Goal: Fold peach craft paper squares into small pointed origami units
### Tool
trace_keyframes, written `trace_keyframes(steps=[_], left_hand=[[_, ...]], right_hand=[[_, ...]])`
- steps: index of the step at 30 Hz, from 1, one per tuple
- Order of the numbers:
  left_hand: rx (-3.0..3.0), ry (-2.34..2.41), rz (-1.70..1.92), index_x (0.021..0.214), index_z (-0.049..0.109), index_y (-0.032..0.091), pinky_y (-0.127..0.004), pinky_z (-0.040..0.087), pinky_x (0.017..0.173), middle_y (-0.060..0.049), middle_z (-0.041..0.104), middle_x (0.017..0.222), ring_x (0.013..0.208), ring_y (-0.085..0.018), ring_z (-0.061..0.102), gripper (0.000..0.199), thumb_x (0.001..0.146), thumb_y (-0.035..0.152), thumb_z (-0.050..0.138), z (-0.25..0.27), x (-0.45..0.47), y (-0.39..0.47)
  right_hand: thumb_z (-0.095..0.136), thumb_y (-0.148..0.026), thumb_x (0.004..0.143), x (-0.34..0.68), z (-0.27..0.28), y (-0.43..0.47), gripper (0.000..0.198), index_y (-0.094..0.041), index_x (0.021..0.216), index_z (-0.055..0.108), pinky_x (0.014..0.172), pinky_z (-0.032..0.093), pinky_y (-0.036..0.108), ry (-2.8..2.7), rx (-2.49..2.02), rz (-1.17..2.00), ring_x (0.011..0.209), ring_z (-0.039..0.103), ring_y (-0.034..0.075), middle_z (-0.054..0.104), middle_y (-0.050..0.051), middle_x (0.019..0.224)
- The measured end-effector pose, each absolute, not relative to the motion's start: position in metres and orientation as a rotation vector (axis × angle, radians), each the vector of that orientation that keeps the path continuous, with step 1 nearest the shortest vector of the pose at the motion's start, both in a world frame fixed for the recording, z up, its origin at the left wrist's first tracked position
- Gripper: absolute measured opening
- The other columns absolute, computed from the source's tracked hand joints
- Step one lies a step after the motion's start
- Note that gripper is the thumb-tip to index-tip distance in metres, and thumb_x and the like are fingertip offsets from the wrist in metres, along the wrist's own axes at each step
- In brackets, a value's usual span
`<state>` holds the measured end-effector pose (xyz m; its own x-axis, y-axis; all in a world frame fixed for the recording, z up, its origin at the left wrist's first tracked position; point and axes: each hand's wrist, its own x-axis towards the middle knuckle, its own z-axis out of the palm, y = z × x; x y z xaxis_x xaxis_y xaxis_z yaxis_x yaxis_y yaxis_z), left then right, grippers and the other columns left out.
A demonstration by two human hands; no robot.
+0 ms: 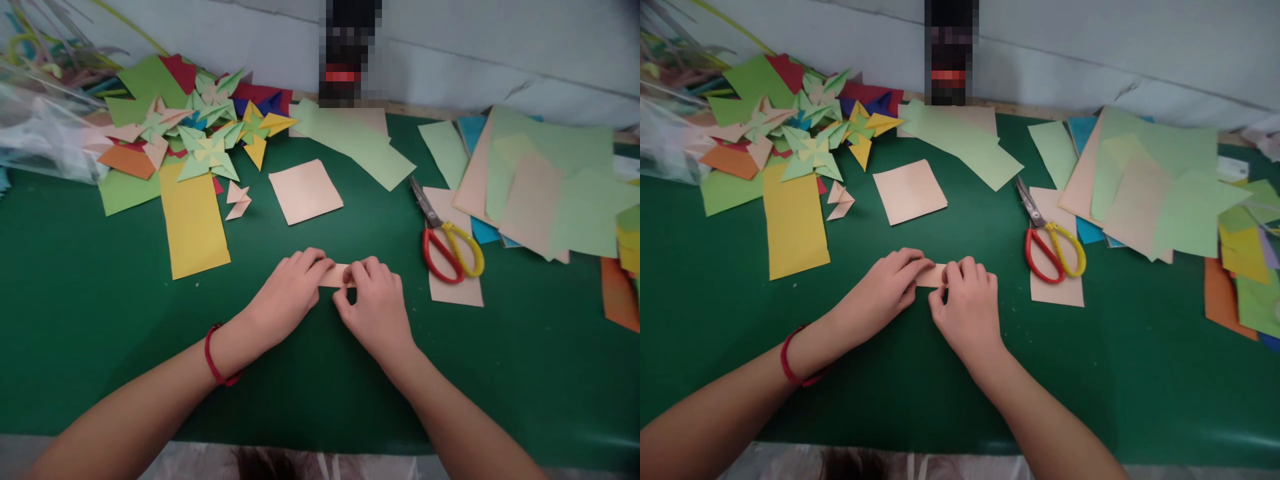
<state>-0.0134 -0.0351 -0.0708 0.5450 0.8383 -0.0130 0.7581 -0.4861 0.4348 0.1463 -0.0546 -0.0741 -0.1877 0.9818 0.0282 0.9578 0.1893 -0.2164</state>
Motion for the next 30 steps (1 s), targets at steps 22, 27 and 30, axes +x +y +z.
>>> trace_keyframes(steps=[22,27,30], left_hand=[[2.417,1.307,0.258,0.116,0.048,0.014,-0.037,0.045,0.081,-0.01,0.051,0.117,0.096,-0.022,0.05,0.035,0.083,0.006,0.042,-0.072,-0.015,-0.036],[2.409,1.299,0.282,0.115,0.049,0.014,-0.038,0.045,0.082,-0.01,0.051,0.115,0.095,-0.021,0.051,0.034,0.083,0.006,0.041,-0.071,-0.015,-0.036],[2.4,1.291,0.291,0.115,0.049,0.015,-0.038,0.045,0.081,-0.01,0.051,0.114,0.095,-0.021,0.051,0.034,0.083,0.005,0.041,-0.071,-0.015,-0.035]], right_hand=[[0.045,-0.01,0.073,0.151,-0.074,-0.053,0.009,-0.019,0.072,0.046,0.063,0.027,0.03,-2.273,-1.855,0.228,0.071,0.044,0.017,0.049,0.003,0.077],[0.044,-0.01,0.074,0.152,-0.075,-0.053,0.01,-0.019,0.072,0.046,0.063,0.028,0.03,-2.27,-1.84,0.238,0.072,0.045,0.018,0.05,0.004,0.077],[0.043,-0.009,0.075,0.153,-0.075,-0.052,0.011,-0.019,0.075,0.048,0.065,0.031,0.031,-2.24,-1.829,0.277,0.075,0.047,0.019,0.052,0.005,0.078]])
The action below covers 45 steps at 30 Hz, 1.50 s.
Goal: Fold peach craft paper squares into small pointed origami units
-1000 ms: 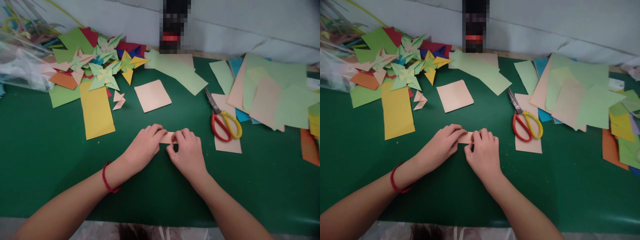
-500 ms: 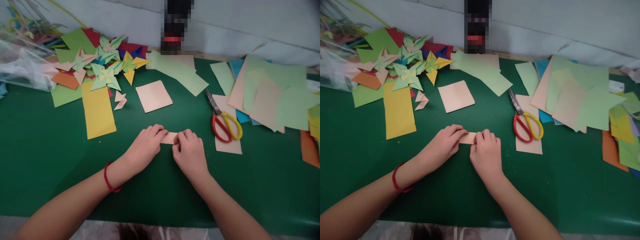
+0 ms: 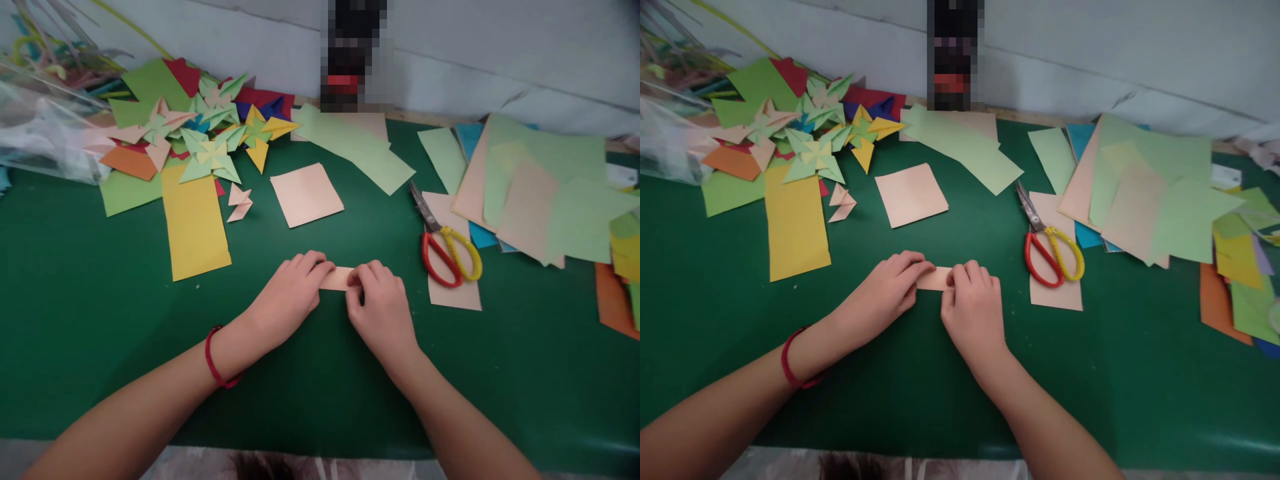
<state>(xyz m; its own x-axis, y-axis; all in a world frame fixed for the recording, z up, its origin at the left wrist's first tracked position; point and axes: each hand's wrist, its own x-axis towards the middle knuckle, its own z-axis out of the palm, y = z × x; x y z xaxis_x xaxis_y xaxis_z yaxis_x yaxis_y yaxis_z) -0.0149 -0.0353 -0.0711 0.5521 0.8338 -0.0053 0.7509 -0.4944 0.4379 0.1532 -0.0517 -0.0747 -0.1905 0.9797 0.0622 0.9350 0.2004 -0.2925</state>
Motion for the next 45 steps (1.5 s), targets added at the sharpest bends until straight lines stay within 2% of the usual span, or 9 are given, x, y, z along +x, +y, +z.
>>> trace_keyframes(steps=[6,10,16,23,27,33,37,45], left_hand=[[2.397,1.294,0.286,0.114,0.048,0.015,-0.037,0.045,0.081,-0.009,0.051,0.115,0.096,-0.021,0.051,0.034,0.083,0.006,0.041,-0.071,-0.015,-0.035],[2.4,1.306,0.298,0.111,0.048,0.015,-0.036,0.045,0.079,-0.009,0.052,0.113,0.095,-0.021,0.051,0.03,0.084,0.006,0.041,-0.07,-0.014,-0.036],[2.454,1.284,0.262,0.094,0.052,0.013,-0.034,0.045,0.077,-0.008,0.054,0.112,0.092,-0.02,0.052,0.015,0.085,0.007,0.041,-0.067,-0.015,-0.037],[2.546,1.206,0.379,0.091,0.055,0.014,-0.037,0.045,0.084,-0.009,0.054,0.113,0.1,-0.021,0.052,0.017,0.087,0.008,0.039,-0.071,-0.017,-0.037],[2.598,1.19,0.368,0.091,0.057,0.013,-0.038,0.044,0.086,-0.011,0.055,0.111,0.099,-0.022,0.052,0.017,0.088,0.013,0.04,-0.067,-0.016,-0.037],[2.629,1.214,0.349,0.091,0.057,0.012,-0.036,0.042,0.087,-0.01,0.055,0.111,0.099,-0.022,0.051,0.016,0.089,0.015,0.041,-0.065,-0.015,-0.038],[2.599,1.254,0.373,0.091,0.056,0.013,-0.035,0.042,0.087,-0.01,0.055,0.111,0.1,-0.021,0.051,0.016,0.088,0.011,0.041,-0.066,-0.015,-0.038],[2.611,1.242,0.324,0.101,0.056,0.013,-0.037,0.044,0.083,-0.009,0.057,0.106,0.093,-0.021,0.053,0.02,0.088,0.01,0.041,-0.068,-0.016,-0.039]], right_hand=[[0.041,-0.007,0.077,0.155,-0.074,-0.048,0.025,-0.018,0.094,0.055,0.073,0.037,0.035,-2.108,-1.774,0.303,0.086,0.048,0.023,0.055,0.01,0.096],[0.043,-0.016,0.084,0.157,-0.073,-0.047,0.02,-0.018,0.099,0.056,0.074,0.038,0.037,-2.098,-1.75,0.291,0.088,0.05,0.024,0.056,0.011,0.098],[0.046,-0.027,0.087,0.161,-0.073,-0.044,0.018,-0.017,0.098,0.056,0.073,0.038,0.034,-2.116,-1.794,0.337,0.084,0.052,0.022,0.058,0.009,0.093],[0.045,-0.029,0.088,0.164,-0.074,-0.043,0.019,-0.018,0.094,0.058,0.066,0.037,0.03,-2.136,-1.779,0.345,0.071,0.052,0.018,0.055,0.004,0.076],[0.045,-0.029,0.088,0.164,-0.075,-0.044,0.017,-0.018,0.093,0.057,0.065,0.037,0.029,-2.132,-1.788,0.346,0.069,0.051,0.016,0.055,0.004,0.076],[0.045,-0.028,0.088,0.162,-0.072,-0.046,0.015,-0.018,0.092,0.056,0.064,0.039,0.027,-2.071,-1.831,0.417,0.068,0.052,0.014,0.058,0.005,0.088],[0.044,-0.027,0.089,0.163,-0.07,-0.046,0.016,-0.018,0.088,0.057,0.062,0.039,0.027,-2.068,-1.796,0.447,0.066,0.052,0.014,0.058,0.003,0.08],[0.039,-0.032,0.092,0.162,-0.067,-0.043,0.032,-0.019,0.078,0.065,0.073,0.042,0.03,-1.935,-1.674,0.678,0.076,0.054,0.016,0.057,0.004,0.079]])
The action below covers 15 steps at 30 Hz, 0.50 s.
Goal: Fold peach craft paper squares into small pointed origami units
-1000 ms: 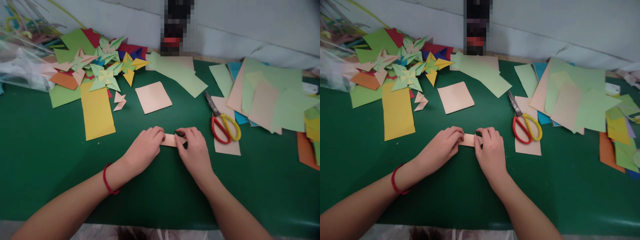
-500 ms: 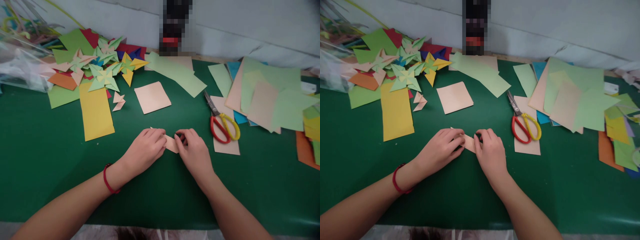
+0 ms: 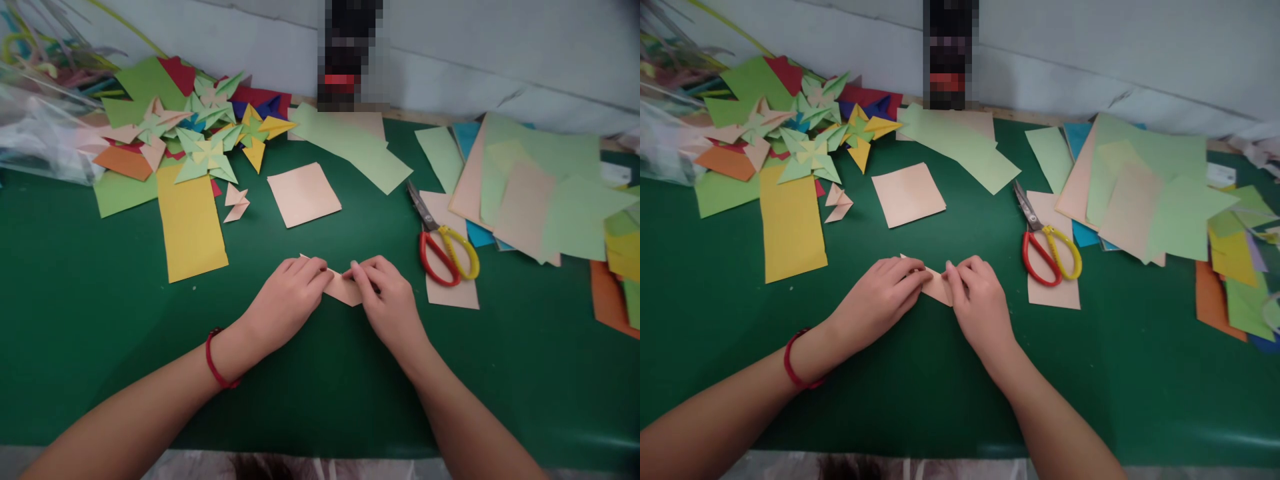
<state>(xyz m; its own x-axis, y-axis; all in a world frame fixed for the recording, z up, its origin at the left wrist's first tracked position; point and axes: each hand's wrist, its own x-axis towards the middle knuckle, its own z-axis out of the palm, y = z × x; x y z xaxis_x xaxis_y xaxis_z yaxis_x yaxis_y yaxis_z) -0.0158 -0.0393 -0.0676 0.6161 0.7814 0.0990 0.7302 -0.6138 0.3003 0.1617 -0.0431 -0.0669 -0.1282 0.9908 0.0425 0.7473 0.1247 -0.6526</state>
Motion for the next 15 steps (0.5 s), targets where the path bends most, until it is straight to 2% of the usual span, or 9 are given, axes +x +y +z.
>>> trace_keyframes(steps=[2,5,7,8,11,15], left_hand=[[2.62,1.241,0.334,0.102,0.056,0.013,-0.037,0.044,0.084,-0.009,0.057,0.107,0.094,-0.021,0.053,0.021,0.088,0.01,0.042,-0.0682,-0.0159,-0.0393],[2.652,1.226,0.338,0.103,0.056,0.012,-0.037,0.044,0.084,-0.01,0.056,0.109,0.096,-0.022,0.052,0.021,0.088,0.011,0.041,-0.0686,-0.0163,-0.0389],[2.654,1.227,0.352,0.102,0.057,0.012,-0.038,0.045,0.083,-0.011,0.057,0.108,0.095,-0.022,0.053,0.021,0.09,0.014,0.04,-0.0686,-0.0164,-0.0387],[2.648,1.231,0.361,0.102,0.057,0.012,-0.038,0.045,0.083,-0.01,0.057,0.107,0.095,-0.022,0.053,0.021,0.09,0.015,0.04,-0.0687,-0.0163,-0.0386],[2.631,1.233,0.384,0.103,0.057,0.012,-0.038,0.045,0.082,-0.01,0.057,0.105,0.093,-0.022,0.053,0.023,0.091,0.017,0.039,-0.069,-0.0159,-0.0384],[2.633,1.223,0.397,0.103,0.057,0.011,-0.037,0.045,0.083,-0.01,0.057,0.105,0.094,-0.022,0.053,0.023,0.091,0.017,0.039,-0.0694,-0.0155,-0.0382]], right_hand=[[0.038,-0.032,0.092,0.1626,-0.0682,-0.0422,0.033,-0.019,0.082,0.066,0.076,0.042,0.032,-1.933,-1.689,0.682,0.08,0.054,0.017,0.057,0.005,0.082],[0.038,-0.034,0.092,0.1646,-0.0688,-0.0408,0.033,-0.018,0.111,0.06,0.078,0.042,0.034,-1.893,-1.753,0.617,0.087,0.053,0.019,0.056,0.007,0.092],[0.038,-0.033,0.092,0.1653,-0.068,-0.04,0.036,-0.019,0.121,0.054,0.077,0.043,0.033,-1.85,-1.758,0.627,0.087,0.053,0.019,0.055,0.007,0.094],[0.038,-0.033,0.092,0.1654,-0.0675,-0.0397,0.034,-0.019,0.118,0.056,0.077,0.043,0.032,-1.835,-1.742,0.658,0.086,0.054,0.018,0.055,0.006,0.093],[0.037,-0.032,0.093,0.165,-0.0665,-0.0396,0.032,-0.018,0.091,0.066,0.079,0.041,0.032,-1.864,-1.681,0.716,0.083,0.054,0.017,0.055,0.005,0.085],[0.037,-0.031,0.093,0.1652,-0.0664,-0.0402,0.032,-0.018,0.091,0.067,0.079,0.041,0.033,-1.88,-1.678,0.771,0.084,0.053,0.018,0.055,0.005,0.084]])
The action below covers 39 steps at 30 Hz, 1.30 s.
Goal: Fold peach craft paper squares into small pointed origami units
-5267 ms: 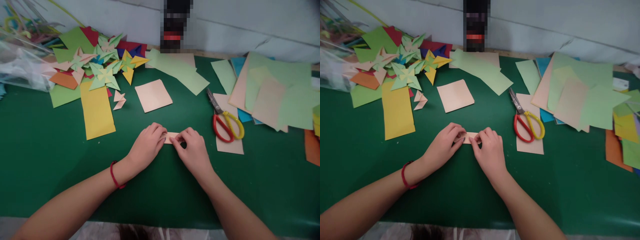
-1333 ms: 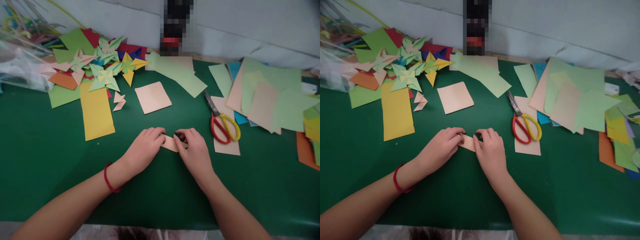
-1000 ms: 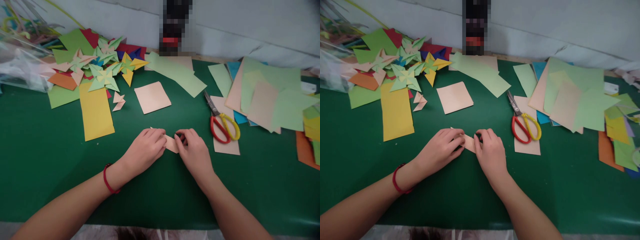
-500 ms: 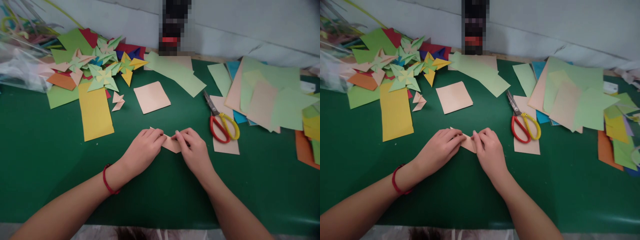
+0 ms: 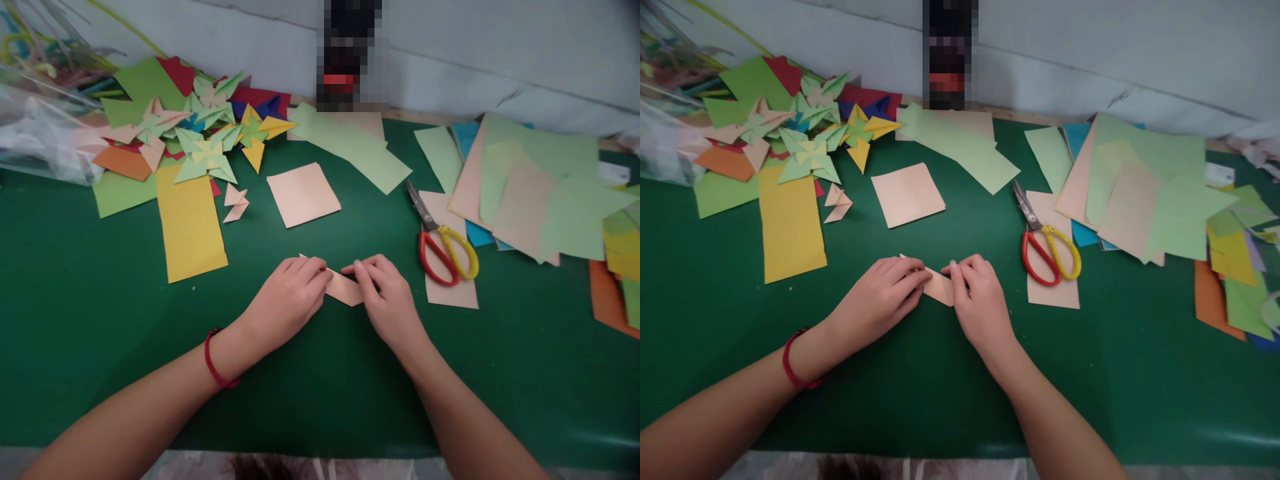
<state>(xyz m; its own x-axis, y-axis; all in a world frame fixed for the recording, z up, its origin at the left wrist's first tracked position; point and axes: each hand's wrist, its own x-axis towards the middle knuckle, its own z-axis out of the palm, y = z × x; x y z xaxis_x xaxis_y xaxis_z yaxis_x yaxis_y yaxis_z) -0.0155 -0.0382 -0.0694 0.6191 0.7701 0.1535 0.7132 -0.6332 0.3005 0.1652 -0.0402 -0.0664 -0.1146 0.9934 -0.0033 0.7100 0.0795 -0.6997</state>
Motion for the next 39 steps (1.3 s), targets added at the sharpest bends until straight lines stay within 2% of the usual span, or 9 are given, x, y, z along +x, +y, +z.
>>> trace_keyframes(steps=[3,9,15,18,25,30,35,39], left_hand=[[2.638,1.218,0.415,0.103,0.057,0.011,-0.038,0.045,0.083,-0.01,0.058,0.104,0.094,-0.022,0.053,0.023,0.091,0.017,0.039,-0.0696,-0.0154,-0.0382],[2.62,1.212,0.41,0.102,0.059,0.011,-0.038,0.045,0.083,-0.011,0.058,0.102,0.094,-0.022,0.053,0.024,0.092,0.019,0.038,-0.0701,-0.0153,-0.0385],[2.612,1.211,0.424,0.103,0.058,0.011,-0.038,0.045,0.083,-0.011,0.058,0.103,0.094,-0.022,0.053,0.024,0.091,0.019,0.038,-0.0702,-0.0158,-0.0384],[2.621,1.206,0.423,0.102,0.058,0.011,-0.038,0.045,0.083,-0.011,0.058,0.103,0.095,-0.022,0.053,0.024,0.091,0.019,0.039,-0.0699,-0.0161,-0.0384],[2.634,1.203,0.382,0.101,0.058,0.012,-0.038,0.044,0.084,-0.011,0.058,0.105,0.096,-0.022,0.053,0.022,0.091,0.019,0.04,-0.0688,-0.0158,-0.0379],[2.615,1.242,0.378,0.104,0.055,0.011,-0.038,0.045,0.086,-0.011,0.057,0.11,0.099,-0.023,0.053,0.021,0.089,0.021,0.044,-0.0693,-0.0151,-0.0374],[2.556,1.326,0.455,0.112,0.051,0.011,-0.039,0.044,0.092,-0.013,0.054,0.12,0.11,-0.025,0.05,0.029,0.086,0.024,0.051,-0.0693,-0.0158,-0.0375],[2.501,1.344,0.465,0.114,0.05,0.013,-0.04,0.044,0.092,-0.013,0.053,0.121,0.113,-0.025,0.049,0.033,0.085,0.028,0.053,-0.0681,-0.0161,-0.0374]], right_hand=[[0.037,-0.031,0.093,0.1656,-0.0653,-0.0401,0.032,-0.018,0.094,0.066,0.078,0.041,0.032,-1.823,-1.692,0.747,0.084,0.053,0.017,0.054,0.005,0.085],[0.039,-0.03,0.092,0.165,-0.0661,-0.04,0.031,-0.019,0.086,0.067,0.076,0.04,0.032,-1.834,-1.648,0.916,0.081,0.054,0.016,0.054,0.003,0.08],[0.039,-0.029,0.092,0.1647,-0.0676,-0.0408,0.03,-0.017,0.097,0.067,0.076,0.041,0.031,-1.819,-1.661,0.857,0.082,0.055,0.016,0.055,0.004,0.082],[0.039,-0.028,0.092,0.1639,-0.0671,-0.0415,0.029,-0.017,0.096,0.066,0.076,0.042,0.03,-1.827,-1.648,0.827,0.081,0.055,0.016,0.055,0.004,0.082],[0.044,-0.021,0.089,0.1645,-0.0661,-0.0396,0.024,-0.018,0.106,0.061,0.08,0.047,0.03,-1.816,-1.633,0.715,0.089,0.058,0.016,0.06,0.006,0.097],[0.045,-0.026,0.089,0.1656,-0.0634,-0.0419,0.022,-0.02,0.105,0.058,0.069,0.053,0.027,-1.655,-1.657,0.92,0.08,0.063,0.014,0.063,0.005,0.101],[0.051,-0.035,0.085,0.1663,-0.064,-0.0421,0.024,-0.02,0.102,0.058,0.061,0.054,0.029,-1.585,-1.673,1.098,0.073,0.064,0.016,0.064,0.005,0.086],[0.057,-0.032,0.081,0.1669,-0.0645,-0.0403,0.027,-0.019,0.105,0.056,0.062,0.054,0.03,-1.598,-1.621,1.247,0.07,0.062,0.016,0.062,0.004,0.081]])
